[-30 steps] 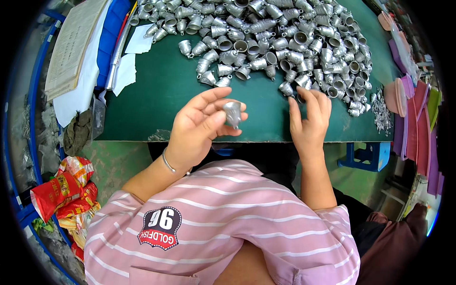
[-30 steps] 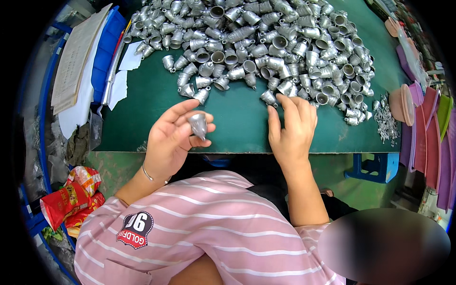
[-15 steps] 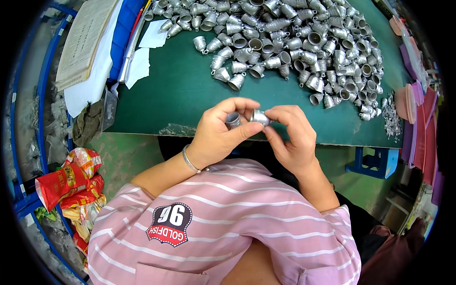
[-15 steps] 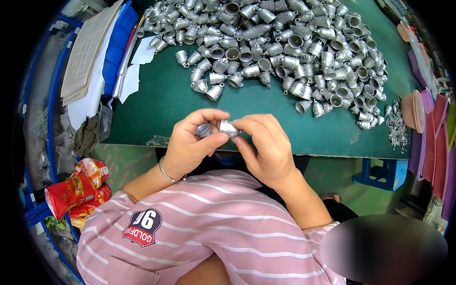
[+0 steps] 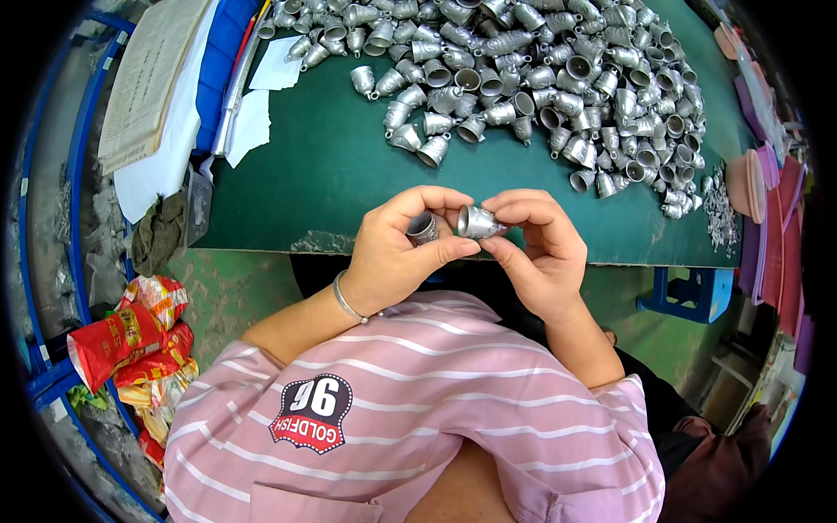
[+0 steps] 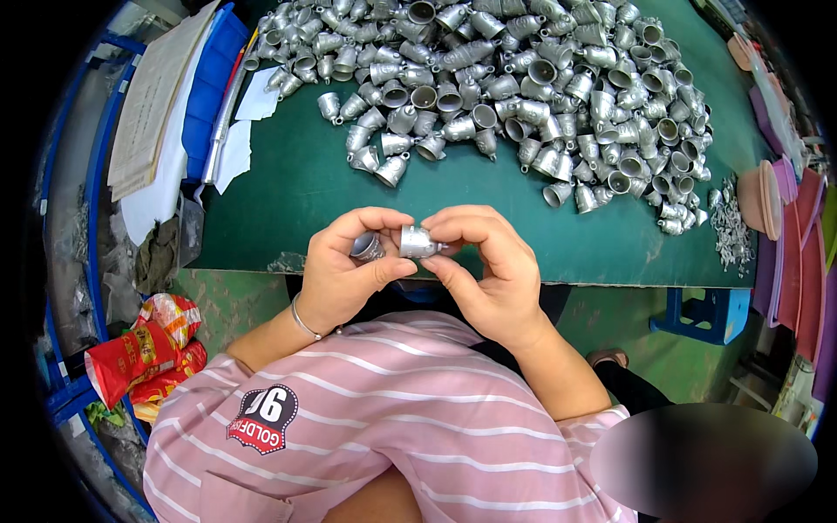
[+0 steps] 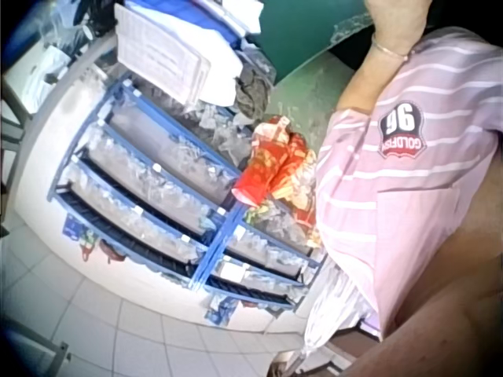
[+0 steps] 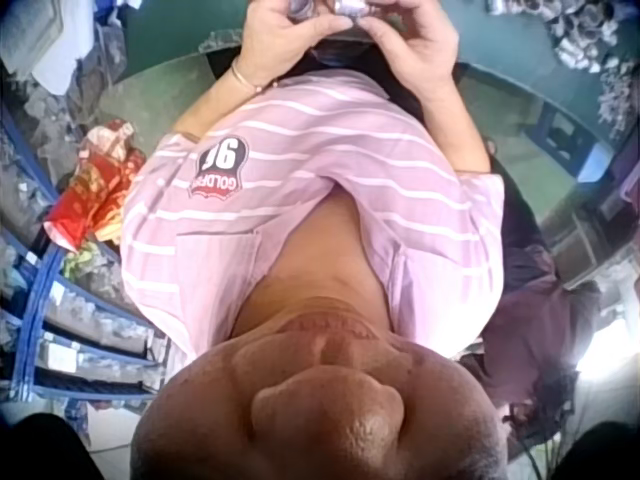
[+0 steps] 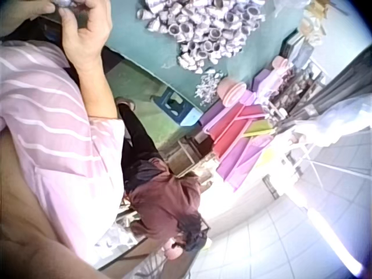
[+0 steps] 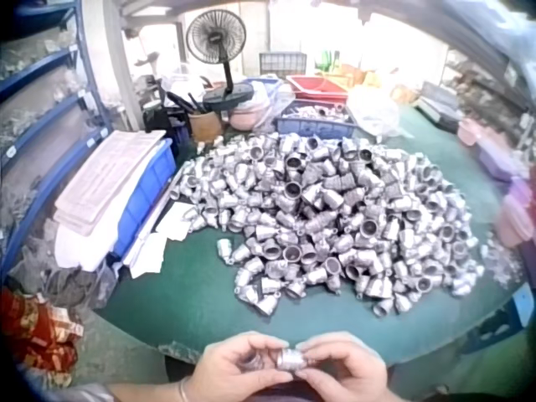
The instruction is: The person sits at a green workbench and repeatedly picks up small silver metal bell halves and tiny metal rings. They insert the rings into the bells and press the two halves together to assemble them. The person places the finished bells into a growing pile on the table.
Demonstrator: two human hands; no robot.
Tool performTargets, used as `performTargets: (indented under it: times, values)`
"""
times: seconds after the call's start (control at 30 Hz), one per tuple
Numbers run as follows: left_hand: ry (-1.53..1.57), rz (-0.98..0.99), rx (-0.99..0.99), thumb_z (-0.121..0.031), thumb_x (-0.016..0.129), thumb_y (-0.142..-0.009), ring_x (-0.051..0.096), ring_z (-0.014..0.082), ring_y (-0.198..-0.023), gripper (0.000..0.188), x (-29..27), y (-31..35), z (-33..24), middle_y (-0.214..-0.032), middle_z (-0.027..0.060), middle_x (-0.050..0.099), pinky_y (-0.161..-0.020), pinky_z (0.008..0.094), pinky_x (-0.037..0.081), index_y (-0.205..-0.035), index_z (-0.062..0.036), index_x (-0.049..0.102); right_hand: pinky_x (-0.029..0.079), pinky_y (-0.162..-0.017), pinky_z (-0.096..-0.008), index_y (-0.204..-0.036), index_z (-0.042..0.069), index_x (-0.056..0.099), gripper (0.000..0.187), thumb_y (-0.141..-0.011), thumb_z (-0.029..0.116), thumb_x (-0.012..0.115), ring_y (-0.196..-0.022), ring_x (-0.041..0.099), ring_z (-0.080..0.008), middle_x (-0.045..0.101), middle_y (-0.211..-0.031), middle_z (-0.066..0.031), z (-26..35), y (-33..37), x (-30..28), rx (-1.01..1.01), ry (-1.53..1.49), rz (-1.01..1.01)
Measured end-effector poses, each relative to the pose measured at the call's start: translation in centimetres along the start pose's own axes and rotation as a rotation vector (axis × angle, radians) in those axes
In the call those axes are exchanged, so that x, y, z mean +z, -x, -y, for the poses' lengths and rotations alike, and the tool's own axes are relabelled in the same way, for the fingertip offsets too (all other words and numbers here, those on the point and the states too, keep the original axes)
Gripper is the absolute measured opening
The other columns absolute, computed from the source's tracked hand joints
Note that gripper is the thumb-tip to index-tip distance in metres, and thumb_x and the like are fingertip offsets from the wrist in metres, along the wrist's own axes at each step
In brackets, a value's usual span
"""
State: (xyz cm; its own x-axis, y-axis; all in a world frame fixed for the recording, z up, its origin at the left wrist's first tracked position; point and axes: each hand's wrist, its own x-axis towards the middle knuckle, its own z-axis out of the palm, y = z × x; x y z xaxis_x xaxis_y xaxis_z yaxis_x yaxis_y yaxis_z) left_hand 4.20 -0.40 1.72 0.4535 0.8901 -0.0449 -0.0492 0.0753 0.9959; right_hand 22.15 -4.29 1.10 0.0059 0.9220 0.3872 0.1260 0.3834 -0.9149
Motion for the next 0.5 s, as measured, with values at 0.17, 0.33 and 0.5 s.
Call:
performTargets:
  times: [0.17, 0.33, 0.5]
  values:
    - [-0.176, -0.050, 0.299, -0.003, 0.076, -0.072, 0.055, 0.0093, -0.071, 0.032, 0.0, -0.1, 0.3, -0.095, 0.0059, 0.060, -0.062, 0.0210, 0.046, -0.101, -0.0028, 0.062, 0.051, -0.070, -0.0262, -0.102, -0.003, 0.059, 0.029, -0.075, -0.004, 0.069, -0.083, 0.059, -0.0171, 0.060, -0.102, -0.0136, -0.2, 0.0, -0.4, 0.076, 0.048, 0.101]
    - [-0.174, -0.041, 0.364, -0.002, 0.074, -0.074, 0.055, 0.0095, -0.072, 0.028, 0.1, -0.1, 0.3, -0.092, 0.0071, 0.060, -0.059, 0.0211, 0.046, -0.100, -0.0022, 0.063, 0.050, -0.068, -0.0277, -0.093, -0.001, 0.061, 0.026, -0.071, -0.004, 0.073, -0.081, 0.059, -0.0178, 0.060, -0.094, -0.0122, -0.3, 0.4, 0.7, 0.137, -0.197, -0.035]
    - [0.060, 0.088, -0.088, -0.013, 0.058, -0.091, 0.056, 0.0092, -0.069, 0.032, 0.1, 0.2, 0.5, -0.094, 0.0075, 0.061, -0.051, 0.0194, 0.045, -0.120, -0.0013, 0.057, 0.046, -0.064, -0.0319, -0.081, 0.004, 0.060, 0.024, -0.064, -0.005, 0.075, -0.072, 0.056, -0.0250, 0.059, -0.086, -0.0111, 0.3, 0.1, 0.6, -0.192, 0.379, -0.053]
